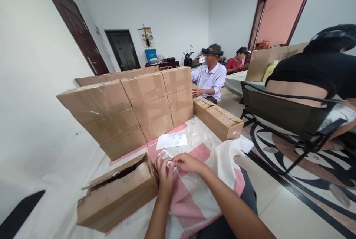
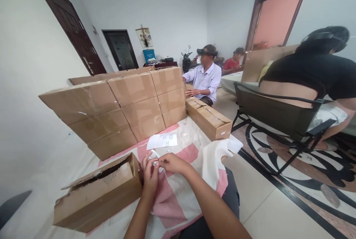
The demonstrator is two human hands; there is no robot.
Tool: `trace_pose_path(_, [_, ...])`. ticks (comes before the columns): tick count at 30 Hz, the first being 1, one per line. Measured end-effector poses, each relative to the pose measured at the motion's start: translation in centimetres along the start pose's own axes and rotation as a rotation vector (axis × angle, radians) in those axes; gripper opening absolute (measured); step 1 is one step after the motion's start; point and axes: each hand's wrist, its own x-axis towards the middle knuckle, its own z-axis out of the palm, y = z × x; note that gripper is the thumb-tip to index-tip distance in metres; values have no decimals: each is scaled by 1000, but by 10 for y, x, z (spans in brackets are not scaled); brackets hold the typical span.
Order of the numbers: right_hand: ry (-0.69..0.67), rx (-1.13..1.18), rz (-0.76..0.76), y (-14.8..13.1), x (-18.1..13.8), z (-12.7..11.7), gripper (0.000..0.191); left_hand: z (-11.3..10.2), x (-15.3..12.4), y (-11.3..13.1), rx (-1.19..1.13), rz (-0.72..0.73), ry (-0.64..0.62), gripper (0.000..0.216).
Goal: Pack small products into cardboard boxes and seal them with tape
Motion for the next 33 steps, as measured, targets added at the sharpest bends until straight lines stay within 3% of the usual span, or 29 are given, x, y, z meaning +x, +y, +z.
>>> trace_pose_path(18, [-26,-48,6,-3,-1,-4,20,3,-6,-2,-191,-126,16,26])
trace_pose_path(33, [-14,-126,256,-9,-3,-3,19,3,-11,3,-175,-122,98,31])
